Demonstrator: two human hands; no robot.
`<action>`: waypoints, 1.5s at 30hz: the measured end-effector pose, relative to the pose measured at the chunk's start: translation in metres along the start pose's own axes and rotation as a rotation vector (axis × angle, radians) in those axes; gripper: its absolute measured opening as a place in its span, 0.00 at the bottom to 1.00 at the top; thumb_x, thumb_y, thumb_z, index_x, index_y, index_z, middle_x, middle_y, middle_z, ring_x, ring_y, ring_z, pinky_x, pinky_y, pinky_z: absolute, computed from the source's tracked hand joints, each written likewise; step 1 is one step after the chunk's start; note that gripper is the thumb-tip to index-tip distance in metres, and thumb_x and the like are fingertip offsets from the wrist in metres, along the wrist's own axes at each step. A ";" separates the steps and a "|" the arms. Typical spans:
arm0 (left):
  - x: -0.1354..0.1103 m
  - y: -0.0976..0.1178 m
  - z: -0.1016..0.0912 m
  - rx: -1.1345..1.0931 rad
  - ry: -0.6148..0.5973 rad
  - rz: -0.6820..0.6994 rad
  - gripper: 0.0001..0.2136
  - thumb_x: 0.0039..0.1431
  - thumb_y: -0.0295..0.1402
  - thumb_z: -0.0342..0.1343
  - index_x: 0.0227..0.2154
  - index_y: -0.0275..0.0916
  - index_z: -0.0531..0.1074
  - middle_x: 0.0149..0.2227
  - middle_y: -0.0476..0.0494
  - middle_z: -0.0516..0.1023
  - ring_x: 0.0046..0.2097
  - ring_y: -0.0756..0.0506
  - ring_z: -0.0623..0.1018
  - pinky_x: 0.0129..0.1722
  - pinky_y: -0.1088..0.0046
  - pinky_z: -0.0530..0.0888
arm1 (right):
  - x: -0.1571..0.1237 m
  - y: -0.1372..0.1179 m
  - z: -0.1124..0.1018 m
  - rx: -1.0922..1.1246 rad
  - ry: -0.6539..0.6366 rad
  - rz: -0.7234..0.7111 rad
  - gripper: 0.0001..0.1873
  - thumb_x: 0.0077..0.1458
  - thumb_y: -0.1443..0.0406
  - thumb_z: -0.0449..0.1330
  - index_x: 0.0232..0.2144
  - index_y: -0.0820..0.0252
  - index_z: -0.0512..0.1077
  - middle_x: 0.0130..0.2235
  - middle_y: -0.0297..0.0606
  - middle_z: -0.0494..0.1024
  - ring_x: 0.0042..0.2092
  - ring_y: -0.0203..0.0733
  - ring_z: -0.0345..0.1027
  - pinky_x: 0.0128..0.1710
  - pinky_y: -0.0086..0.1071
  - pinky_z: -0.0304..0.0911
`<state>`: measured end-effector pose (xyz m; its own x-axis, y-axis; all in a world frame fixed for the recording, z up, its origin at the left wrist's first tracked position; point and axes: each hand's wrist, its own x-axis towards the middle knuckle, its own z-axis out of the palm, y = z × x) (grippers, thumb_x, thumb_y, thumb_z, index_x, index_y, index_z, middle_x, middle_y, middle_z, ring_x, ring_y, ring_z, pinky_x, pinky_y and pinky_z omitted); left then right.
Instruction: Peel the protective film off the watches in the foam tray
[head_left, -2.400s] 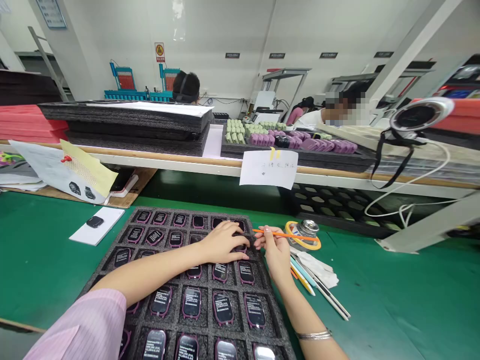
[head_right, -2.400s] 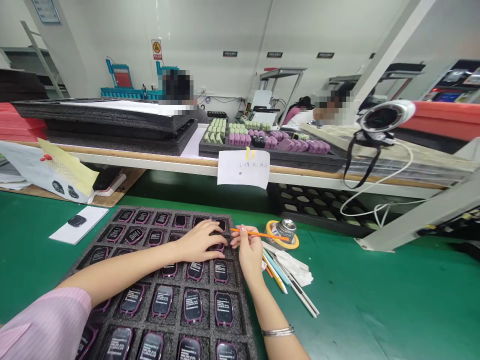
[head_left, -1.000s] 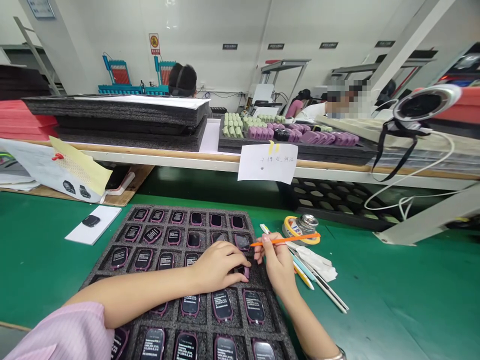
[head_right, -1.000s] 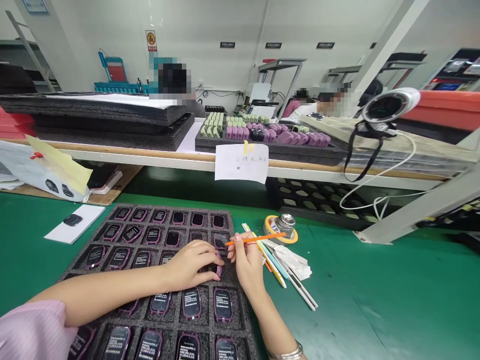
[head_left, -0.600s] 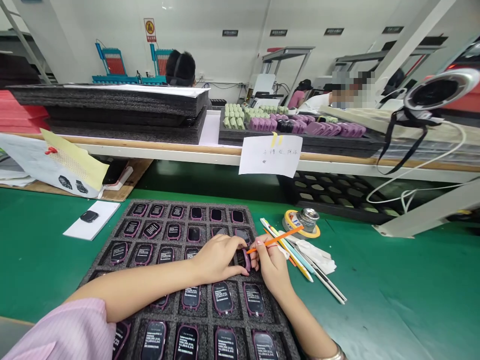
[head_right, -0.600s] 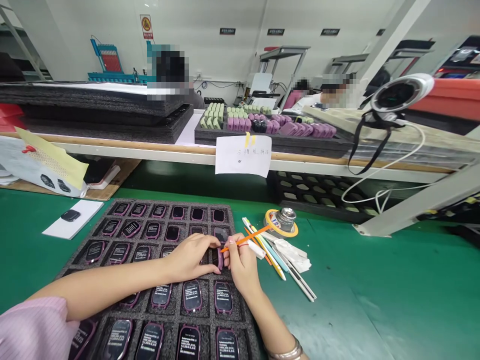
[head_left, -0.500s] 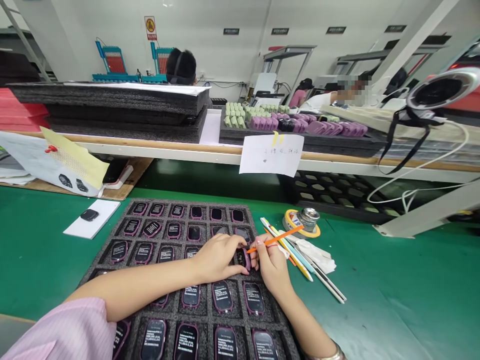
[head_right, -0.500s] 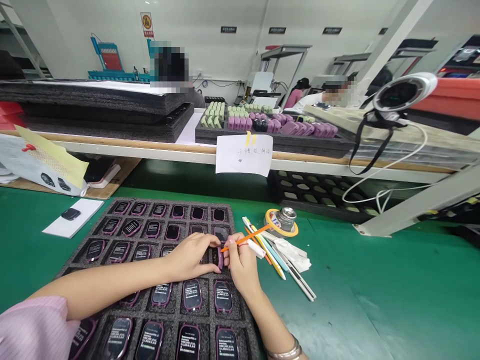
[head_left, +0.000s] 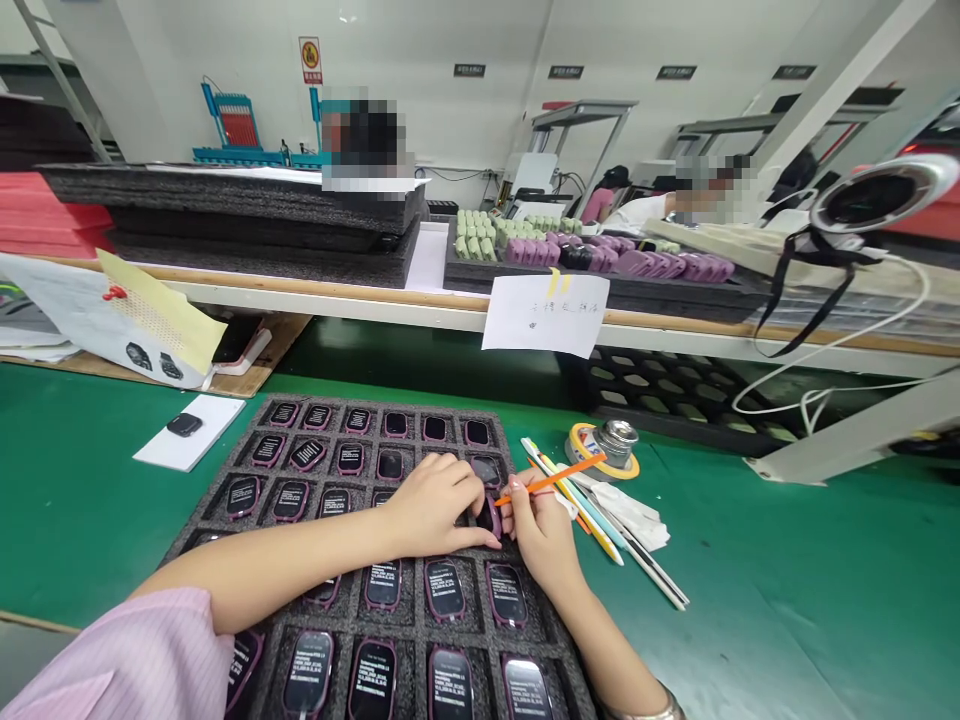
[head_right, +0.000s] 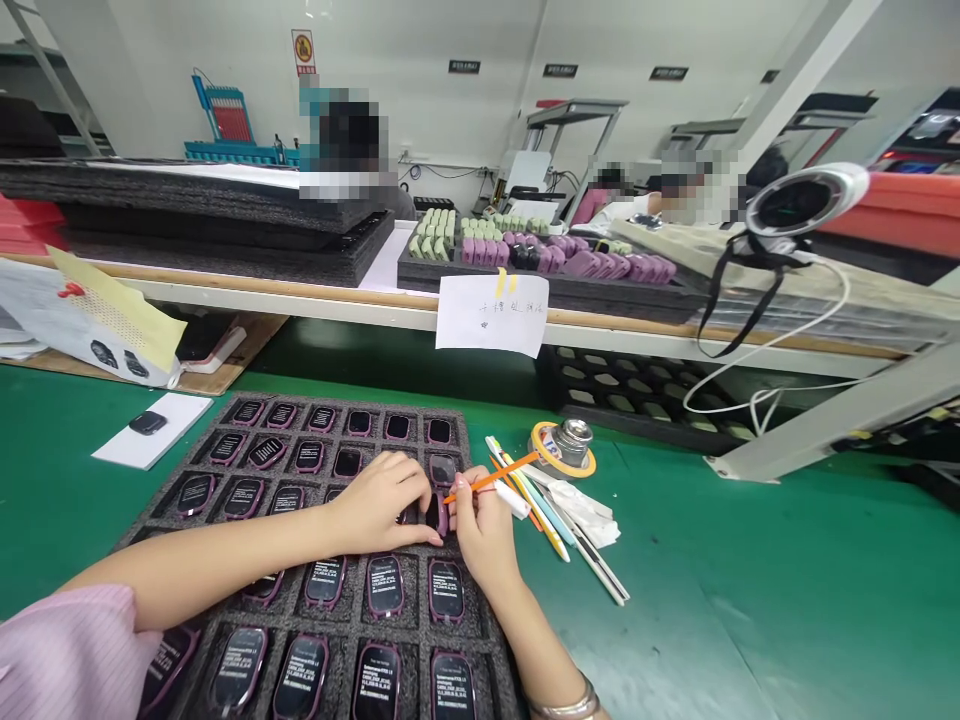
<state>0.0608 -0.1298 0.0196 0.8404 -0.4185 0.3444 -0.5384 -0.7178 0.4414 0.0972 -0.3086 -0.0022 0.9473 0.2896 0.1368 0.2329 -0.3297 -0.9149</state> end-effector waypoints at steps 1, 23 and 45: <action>0.000 0.001 -0.004 0.055 -0.043 0.013 0.22 0.53 0.53 0.62 0.29 0.35 0.71 0.35 0.44 0.69 0.42 0.43 0.66 0.44 0.64 0.62 | 0.000 -0.001 0.000 0.000 0.003 0.004 0.34 0.58 0.36 0.43 0.30 0.62 0.59 0.23 0.40 0.68 0.20 0.34 0.61 0.20 0.29 0.58; -0.054 -0.020 -0.022 -0.044 0.104 0.034 0.17 0.60 0.42 0.61 0.46 0.38 0.68 0.45 0.46 0.76 0.48 0.46 0.75 0.50 0.68 0.66 | 0.007 -0.023 0.034 0.207 -0.235 0.006 0.30 0.59 0.39 0.48 0.34 0.63 0.56 0.27 0.40 0.70 0.24 0.34 0.67 0.24 0.28 0.67; -0.057 -0.018 -0.043 0.154 -0.097 -0.146 0.21 0.49 0.53 0.65 0.31 0.37 0.75 0.37 0.42 0.67 0.43 0.41 0.66 0.43 0.63 0.63 | 0.001 -0.013 0.033 0.086 -0.281 -0.075 0.27 0.62 0.43 0.48 0.32 0.63 0.58 0.26 0.42 0.71 0.24 0.33 0.68 0.24 0.25 0.67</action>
<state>0.0199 -0.0692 0.0274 0.9148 -0.3499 0.2015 -0.4007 -0.8481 0.3466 0.0880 -0.2746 -0.0025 0.8273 0.5516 0.1060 0.2694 -0.2242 -0.9366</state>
